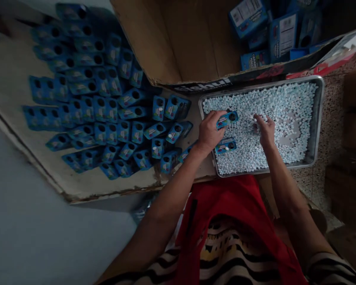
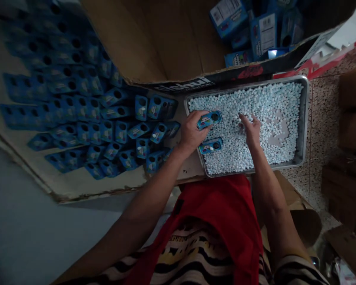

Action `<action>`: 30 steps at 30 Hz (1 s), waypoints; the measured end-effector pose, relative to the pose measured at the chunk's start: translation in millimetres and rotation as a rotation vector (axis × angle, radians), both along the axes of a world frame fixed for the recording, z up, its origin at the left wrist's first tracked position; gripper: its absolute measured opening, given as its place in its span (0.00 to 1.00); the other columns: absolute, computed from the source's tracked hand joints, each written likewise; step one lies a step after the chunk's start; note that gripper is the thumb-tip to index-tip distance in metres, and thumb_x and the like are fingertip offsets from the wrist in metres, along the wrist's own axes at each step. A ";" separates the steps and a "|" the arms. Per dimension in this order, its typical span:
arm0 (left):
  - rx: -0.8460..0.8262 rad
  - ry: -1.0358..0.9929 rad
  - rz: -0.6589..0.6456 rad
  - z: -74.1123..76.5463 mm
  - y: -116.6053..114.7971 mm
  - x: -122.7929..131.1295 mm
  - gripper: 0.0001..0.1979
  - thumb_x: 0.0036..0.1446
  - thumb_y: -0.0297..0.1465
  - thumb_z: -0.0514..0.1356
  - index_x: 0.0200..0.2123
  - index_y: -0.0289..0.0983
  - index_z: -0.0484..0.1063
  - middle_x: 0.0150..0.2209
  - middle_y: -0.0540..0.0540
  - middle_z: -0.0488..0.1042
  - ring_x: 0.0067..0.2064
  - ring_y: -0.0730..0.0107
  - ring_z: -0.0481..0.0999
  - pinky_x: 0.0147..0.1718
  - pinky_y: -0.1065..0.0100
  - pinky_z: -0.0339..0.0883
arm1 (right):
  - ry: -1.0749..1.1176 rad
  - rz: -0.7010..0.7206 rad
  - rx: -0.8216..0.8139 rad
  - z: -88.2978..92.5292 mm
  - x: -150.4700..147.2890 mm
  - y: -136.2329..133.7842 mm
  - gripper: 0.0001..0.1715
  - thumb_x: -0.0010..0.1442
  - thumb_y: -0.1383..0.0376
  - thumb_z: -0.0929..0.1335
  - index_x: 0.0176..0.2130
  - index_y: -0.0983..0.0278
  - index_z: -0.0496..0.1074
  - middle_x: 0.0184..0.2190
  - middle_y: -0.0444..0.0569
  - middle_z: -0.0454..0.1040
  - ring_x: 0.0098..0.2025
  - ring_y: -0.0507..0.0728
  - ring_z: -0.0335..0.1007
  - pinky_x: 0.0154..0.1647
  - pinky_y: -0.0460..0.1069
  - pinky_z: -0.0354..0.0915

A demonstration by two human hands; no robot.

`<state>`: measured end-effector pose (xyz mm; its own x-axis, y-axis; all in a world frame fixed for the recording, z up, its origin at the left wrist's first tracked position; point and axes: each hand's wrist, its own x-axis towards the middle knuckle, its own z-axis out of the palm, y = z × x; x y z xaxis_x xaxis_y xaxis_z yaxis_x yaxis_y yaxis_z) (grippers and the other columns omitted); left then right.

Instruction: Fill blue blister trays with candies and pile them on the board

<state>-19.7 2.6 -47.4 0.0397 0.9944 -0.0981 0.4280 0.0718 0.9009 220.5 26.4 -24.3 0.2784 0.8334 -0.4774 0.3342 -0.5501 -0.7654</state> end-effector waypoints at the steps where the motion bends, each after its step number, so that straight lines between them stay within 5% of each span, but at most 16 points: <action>1: 0.009 0.005 -0.029 6.2 -0.3 -0.3 0.25 0.54 0.19 0.68 0.55 0.41 0.78 0.52 0.44 0.81 0.58 0.55 0.80 0.61 0.60 0.73 | 0.145 -0.087 0.004 11.5 -1.1 0.8 0.17 0.61 0.47 0.72 0.37 0.58 0.72 0.36 0.47 0.76 0.39 0.57 0.73 0.38 0.51 0.72; 5: 0.018 0.029 -0.129 23.6 1.8 5.7 0.28 0.50 0.15 0.64 0.53 0.41 0.80 0.50 0.45 0.82 0.55 0.54 0.81 0.59 0.58 0.74 | 0.672 -0.280 0.083 62.5 -30.9 -0.5 0.21 0.59 0.44 0.73 0.33 0.57 0.69 0.37 0.46 0.76 0.36 0.53 0.72 0.34 0.49 0.70; 8: 0.029 0.045 -0.188 28.3 4.9 13.2 0.29 0.48 0.14 0.63 0.52 0.41 0.81 0.50 0.44 0.83 0.55 0.52 0.80 0.59 0.56 0.73 | 0.689 -0.322 0.194 86.5 -60.0 0.8 0.24 0.59 0.42 0.73 0.31 0.56 0.67 0.36 0.46 0.74 0.42 0.57 0.74 0.42 0.53 0.74; 13: 0.029 0.053 -0.216 29.4 8.6 17.8 0.26 0.50 0.19 0.67 0.54 0.41 0.81 0.50 0.44 0.82 0.55 0.51 0.79 0.59 0.54 0.73 | 0.592 -0.325 0.210 86.6 -80.3 6.7 0.22 0.63 0.42 0.72 0.32 0.55 0.68 0.34 0.47 0.71 0.46 0.59 0.74 0.47 0.55 0.74; 21: 0.059 0.090 -0.207 38.5 11.3 15.3 0.25 0.51 0.19 0.65 0.52 0.42 0.81 0.49 0.42 0.80 0.55 0.48 0.76 0.59 0.52 0.72 | 0.569 -0.269 0.341 87.3 -91.6 11.3 0.26 0.67 0.43 0.66 0.27 0.55 0.63 0.24 0.44 0.59 0.36 0.58 0.69 0.48 0.57 0.73; 23: 0.053 0.097 -0.190 39.7 11.1 11.4 0.25 0.50 0.18 0.64 0.51 0.42 0.81 0.48 0.42 0.80 0.55 0.48 0.75 0.61 0.51 0.71 | 0.580 -0.267 0.310 86.2 -83.5 10.3 0.25 0.67 0.42 0.65 0.29 0.56 0.66 0.28 0.46 0.66 0.41 0.59 0.73 0.49 0.57 0.73; 26: 0.008 0.036 -0.058 35.1 11.7 3.1 0.25 0.50 0.16 0.63 0.50 0.43 0.82 0.48 0.44 0.80 0.54 0.51 0.76 0.60 0.52 0.72 | 0.441 -0.153 0.189 76.3 -52.5 3.3 0.24 0.69 0.42 0.63 0.41 0.56 0.74 0.47 0.51 0.78 0.56 0.62 0.75 0.54 0.59 0.73; 30: -0.062 -0.150 0.034 22.9 13.2 -7.6 0.23 0.52 0.16 0.64 0.49 0.42 0.82 0.48 0.46 0.80 0.52 0.56 0.79 0.56 0.57 0.74 | -0.195 0.313 -0.025 67.1 -9.0 -20.7 0.23 0.69 0.50 0.68 0.59 0.54 0.76 0.71 0.55 0.68 0.74 0.69 0.61 0.67 0.67 0.67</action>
